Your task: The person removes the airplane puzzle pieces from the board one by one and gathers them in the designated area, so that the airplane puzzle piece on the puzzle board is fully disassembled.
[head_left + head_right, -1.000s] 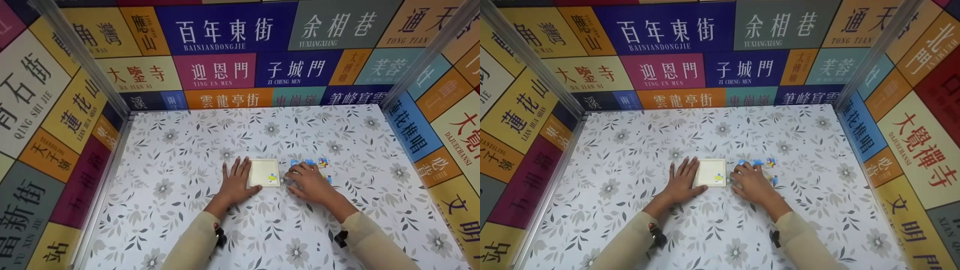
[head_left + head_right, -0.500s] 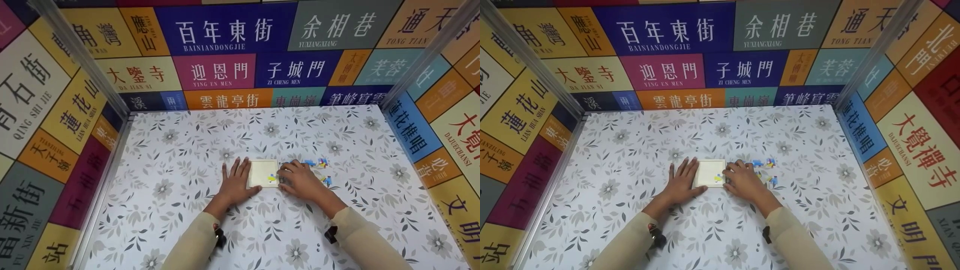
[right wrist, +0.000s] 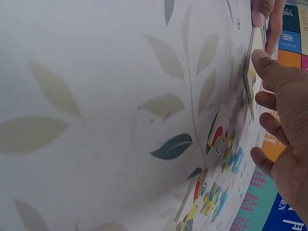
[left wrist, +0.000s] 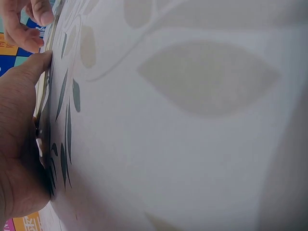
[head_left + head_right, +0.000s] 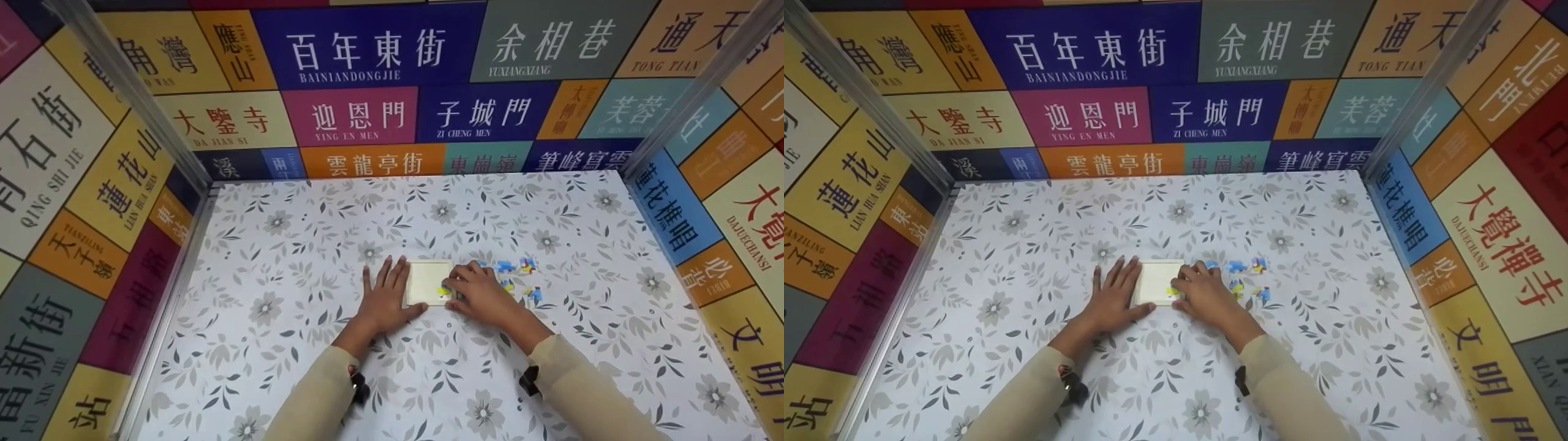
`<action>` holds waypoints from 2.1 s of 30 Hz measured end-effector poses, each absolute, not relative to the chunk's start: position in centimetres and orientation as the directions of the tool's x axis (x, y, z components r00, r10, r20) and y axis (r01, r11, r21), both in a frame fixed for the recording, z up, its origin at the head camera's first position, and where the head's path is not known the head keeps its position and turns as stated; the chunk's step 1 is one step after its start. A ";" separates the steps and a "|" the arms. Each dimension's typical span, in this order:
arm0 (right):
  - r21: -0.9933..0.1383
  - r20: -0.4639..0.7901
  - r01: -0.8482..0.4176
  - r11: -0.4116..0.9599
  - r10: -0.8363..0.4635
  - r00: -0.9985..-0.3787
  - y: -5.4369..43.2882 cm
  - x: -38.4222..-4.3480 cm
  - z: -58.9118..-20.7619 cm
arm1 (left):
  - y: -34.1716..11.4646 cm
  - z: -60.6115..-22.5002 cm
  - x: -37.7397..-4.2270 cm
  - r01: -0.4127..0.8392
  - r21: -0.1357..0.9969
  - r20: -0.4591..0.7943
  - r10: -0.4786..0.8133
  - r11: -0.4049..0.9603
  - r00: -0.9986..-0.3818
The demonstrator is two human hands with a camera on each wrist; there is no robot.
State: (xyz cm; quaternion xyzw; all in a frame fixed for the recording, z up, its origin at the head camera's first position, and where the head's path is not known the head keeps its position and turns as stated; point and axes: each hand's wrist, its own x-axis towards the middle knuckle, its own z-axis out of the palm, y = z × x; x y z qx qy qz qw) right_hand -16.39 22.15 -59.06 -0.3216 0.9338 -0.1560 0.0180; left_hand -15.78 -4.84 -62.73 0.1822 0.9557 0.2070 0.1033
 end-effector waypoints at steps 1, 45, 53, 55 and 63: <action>-0.307 0.060 -0.593 0.745 -0.606 -0.793 22.1 -16.4 -59.1 | -4.8 -62.7 -15.7 0.307 0.425 -0.121 0.389 0.852 -0.913; -0.408 0.002 -0.500 0.764 -0.547 -0.837 20.1 -16.3 -59.0 | -4.8 -62.3 -15.6 0.306 0.418 -0.104 0.380 0.855 -0.919; -0.386 0.012 -0.516 0.764 -0.555 -0.832 20.1 -16.3 -58.9 | -4.9 -62.1 -15.4 0.303 0.411 -0.117 0.379 0.860 -0.918; -0.376 0.009 -0.517 0.769 -0.556 -0.831 20.1 -16.4 -58.8 | -4.8 -62.2 -15.4 0.305 0.411 -0.113 0.380 0.859 -0.918; -0.302 -0.008 -0.525 0.796 -0.553 -0.833 20.0 -16.3 -58.6 | -4.9 -62.3 -15.5 0.306 0.414 -0.113 0.381 0.858 -0.918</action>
